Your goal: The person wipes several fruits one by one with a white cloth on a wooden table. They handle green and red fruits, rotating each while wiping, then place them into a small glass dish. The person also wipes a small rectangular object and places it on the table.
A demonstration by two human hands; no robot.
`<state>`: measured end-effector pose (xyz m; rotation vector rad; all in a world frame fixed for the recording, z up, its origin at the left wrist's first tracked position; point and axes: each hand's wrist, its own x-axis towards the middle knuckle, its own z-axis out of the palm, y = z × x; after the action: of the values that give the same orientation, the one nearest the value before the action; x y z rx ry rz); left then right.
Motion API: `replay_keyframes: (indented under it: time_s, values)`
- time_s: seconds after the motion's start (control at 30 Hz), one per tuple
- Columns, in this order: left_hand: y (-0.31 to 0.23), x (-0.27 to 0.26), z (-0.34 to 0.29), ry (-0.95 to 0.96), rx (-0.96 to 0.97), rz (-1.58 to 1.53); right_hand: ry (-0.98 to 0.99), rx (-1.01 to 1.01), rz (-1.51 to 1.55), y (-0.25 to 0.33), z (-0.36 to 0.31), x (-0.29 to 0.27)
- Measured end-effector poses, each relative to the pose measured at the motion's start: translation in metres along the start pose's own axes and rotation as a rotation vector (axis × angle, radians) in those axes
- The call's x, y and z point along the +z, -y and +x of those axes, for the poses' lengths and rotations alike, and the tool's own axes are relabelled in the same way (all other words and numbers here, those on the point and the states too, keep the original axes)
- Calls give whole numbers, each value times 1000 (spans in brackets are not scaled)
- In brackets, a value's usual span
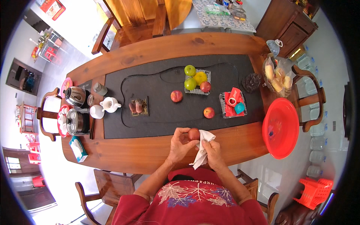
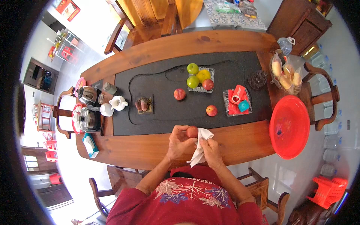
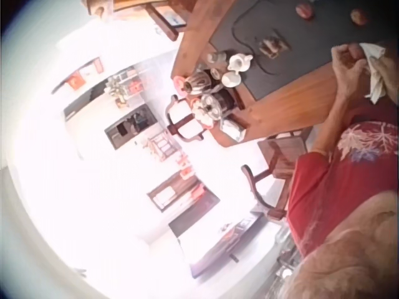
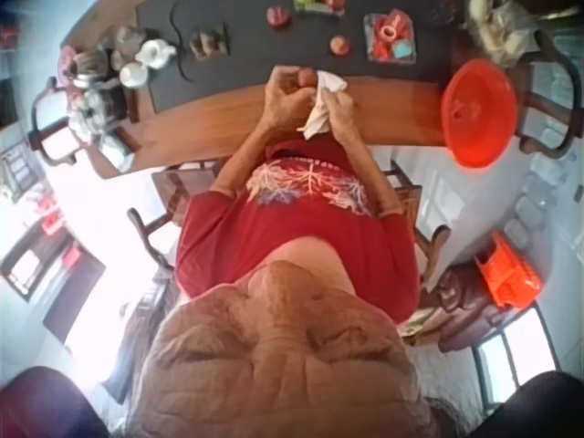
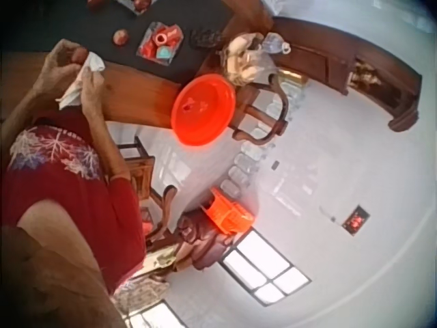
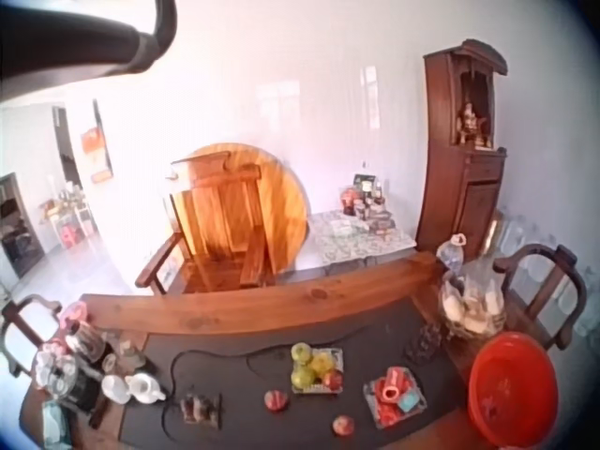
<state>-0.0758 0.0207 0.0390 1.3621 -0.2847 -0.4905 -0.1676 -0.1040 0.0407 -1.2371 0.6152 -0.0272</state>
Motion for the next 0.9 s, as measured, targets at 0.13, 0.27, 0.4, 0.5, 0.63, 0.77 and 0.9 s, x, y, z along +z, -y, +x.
replay_keyframes:
  time_s: [0.13, 0.27, 0.4, 0.5, 0.63, 0.77, 0.9]
  values:
    - [12, 1, 14, 14, -62, -194, 107, 89, -13, 37, -2, -7]
    - [25, 7, 26, -10, -75, -148, 161, -274, -401, 29, 9, -22]
    - [49, 12, 41, -63, 81, 227, 184, -233, -238, 41, 17, -31]
    - [60, 22, 50, -86, 203, 540, 122, -36, -56, 47, 17, -39]
    - [59, 32, 56, -70, 295, 798, 51, -10, 4, 30, 22, -52]
    - [59, 36, 59, -77, 300, 901, 5, 29, 52, 25, 27, -60]
    - [59, 37, 65, -69, 319, 914, -24, 40, 51, 15, 36, -68]
